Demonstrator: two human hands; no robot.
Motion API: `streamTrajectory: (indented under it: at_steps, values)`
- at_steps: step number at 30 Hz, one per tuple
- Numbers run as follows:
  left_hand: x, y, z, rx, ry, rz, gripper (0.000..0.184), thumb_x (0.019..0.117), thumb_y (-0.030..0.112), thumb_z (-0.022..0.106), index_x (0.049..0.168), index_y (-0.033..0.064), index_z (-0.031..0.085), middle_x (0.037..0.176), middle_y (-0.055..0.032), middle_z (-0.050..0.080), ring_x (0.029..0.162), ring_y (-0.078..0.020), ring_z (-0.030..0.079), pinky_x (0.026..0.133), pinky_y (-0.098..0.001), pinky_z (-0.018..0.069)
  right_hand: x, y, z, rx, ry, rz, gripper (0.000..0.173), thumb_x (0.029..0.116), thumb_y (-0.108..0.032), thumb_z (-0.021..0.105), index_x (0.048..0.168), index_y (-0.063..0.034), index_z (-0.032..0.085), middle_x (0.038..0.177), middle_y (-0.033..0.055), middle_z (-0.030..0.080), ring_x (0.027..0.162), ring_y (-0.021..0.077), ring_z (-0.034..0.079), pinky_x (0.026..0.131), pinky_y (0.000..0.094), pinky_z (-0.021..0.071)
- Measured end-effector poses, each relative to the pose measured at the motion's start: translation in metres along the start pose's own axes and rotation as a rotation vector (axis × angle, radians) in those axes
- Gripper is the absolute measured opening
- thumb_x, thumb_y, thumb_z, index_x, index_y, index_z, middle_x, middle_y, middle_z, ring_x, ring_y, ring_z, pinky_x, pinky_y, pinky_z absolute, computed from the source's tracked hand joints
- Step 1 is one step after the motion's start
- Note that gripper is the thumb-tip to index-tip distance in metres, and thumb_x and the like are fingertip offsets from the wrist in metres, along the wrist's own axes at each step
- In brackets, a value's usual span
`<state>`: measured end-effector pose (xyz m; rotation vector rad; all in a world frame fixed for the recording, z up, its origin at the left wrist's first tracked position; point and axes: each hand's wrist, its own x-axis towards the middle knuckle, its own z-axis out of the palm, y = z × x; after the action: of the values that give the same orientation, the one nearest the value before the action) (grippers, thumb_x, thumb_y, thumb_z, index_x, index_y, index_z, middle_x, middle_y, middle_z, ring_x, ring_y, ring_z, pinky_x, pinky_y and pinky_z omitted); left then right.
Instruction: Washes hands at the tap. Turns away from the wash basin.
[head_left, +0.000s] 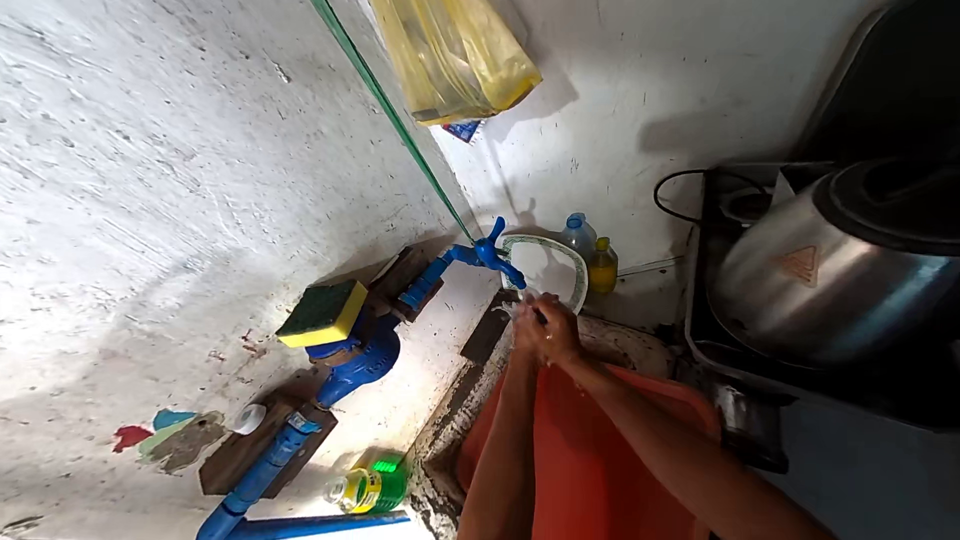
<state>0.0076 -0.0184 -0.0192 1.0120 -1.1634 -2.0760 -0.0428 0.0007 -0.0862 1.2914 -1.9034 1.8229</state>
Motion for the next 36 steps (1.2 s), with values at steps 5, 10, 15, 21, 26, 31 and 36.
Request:
streamTrajectory:
  at_steps: [5, 10, 15, 21, 26, 31, 36]
  values:
    - [0.038, -0.038, -0.023, 0.136, 0.037, 0.108, 0.044, 0.1125, 0.032, 0.03, 0.109, 0.0039, 0.063, 0.086, -0.0079, 0.067, 0.079, -0.0182, 0.066, 0.074, -0.0404, 0.0572, 0.032, 0.006, -0.011, 0.011, -0.472, 0.38, 0.038, 0.107, -0.027, 0.049, 0.1, 0.0016, 0.073, 0.089, 0.0193, 0.071, 0.089, 0.0331, 0.07, 0.085, 0.055, 0.0545]
    - [0.048, -0.043, -0.034, 0.44, 0.088, 0.199, 0.048, 0.1134, 0.032, 0.031, 0.129, -0.0021, 0.061, 0.111, -0.0215, 0.068, 0.102, -0.0273, 0.066, 0.093, -0.0466, 0.0532, 0.036, 0.029, -0.003, 0.03, -0.5, 0.611, 0.04, 0.1079, -0.03, 0.049, 0.111, 0.0043, 0.07, 0.111, 0.0267, 0.068, 0.108, 0.0418, 0.064, 0.095, 0.062, 0.0482]
    - [0.056, -0.045, -0.06, 0.54, -0.06, 0.251, 0.052, 0.1103, 0.031, 0.04, 0.152, 0.0013, 0.04, 0.144, -0.0242, 0.052, 0.13, -0.0298, 0.055, 0.109, -0.0472, 0.0462, 0.043, 0.02, -0.026, 0.415, -0.404, 1.015, 0.044, 0.1093, -0.038, 0.046, 0.134, -0.0034, 0.057, 0.122, 0.0217, 0.062, 0.105, 0.0302, 0.063, 0.086, 0.0477, 0.0543]
    - [0.056, -0.066, -0.052, -0.206, -0.138, -0.066, 0.071, 0.1054, 0.065, 0.019, 0.129, 0.0114, 0.06, 0.106, -0.0118, 0.072, 0.097, -0.024, 0.07, 0.084, -0.0471, 0.059, 0.072, -0.036, -0.069, 0.049, -0.672, 0.663, 0.045, 0.1101, -0.027, 0.043, 0.152, -0.0118, 0.047, 0.143, 0.0199, 0.059, 0.122, 0.0365, 0.062, 0.098, 0.0575, 0.0504]
    - [0.054, -0.057, -0.028, -0.218, -0.099, -0.138, 0.056, 0.1109, 0.046, 0.02, 0.115, 0.0076, 0.061, 0.093, -0.0102, 0.069, 0.086, -0.0223, 0.068, 0.075, -0.0446, 0.0584, 0.118, -0.081, -0.069, 0.041, -0.477, 0.369, 0.052, 0.1044, -0.007, 0.045, 0.157, -0.0105, 0.042, 0.153, 0.0157, 0.051, 0.123, 0.0356, 0.062, 0.097, 0.0538, 0.0528]
    - [0.057, -0.039, -0.016, 0.042, -0.209, -0.139, 0.039, 0.1121, 0.033, 0.034, 0.118, 0.003, 0.059, 0.087, -0.0093, 0.067, 0.076, -0.0184, 0.066, 0.069, -0.0375, 0.0581, 0.157, -0.085, -0.034, 0.109, -0.428, 0.194, 0.049, 0.0985, 0.005, 0.045, 0.146, -0.0026, 0.055, 0.14, 0.0162, 0.062, 0.113, 0.0254, 0.067, 0.097, 0.0406, 0.0539]
    - [0.062, -0.041, -0.022, 0.11, -0.073, 0.059, 0.035, 0.0988, 0.009, 0.062, 0.131, -0.0032, 0.053, 0.098, -0.0166, 0.068, 0.081, -0.0223, 0.069, 0.074, -0.0405, 0.06, 0.137, -0.096, -0.047, 0.236, -0.232, 0.203, 0.026, 0.1004, -0.001, 0.048, 0.109, -0.0013, 0.073, 0.091, 0.0122, 0.072, 0.071, 0.018, 0.067, 0.067, 0.0372, 0.0586]
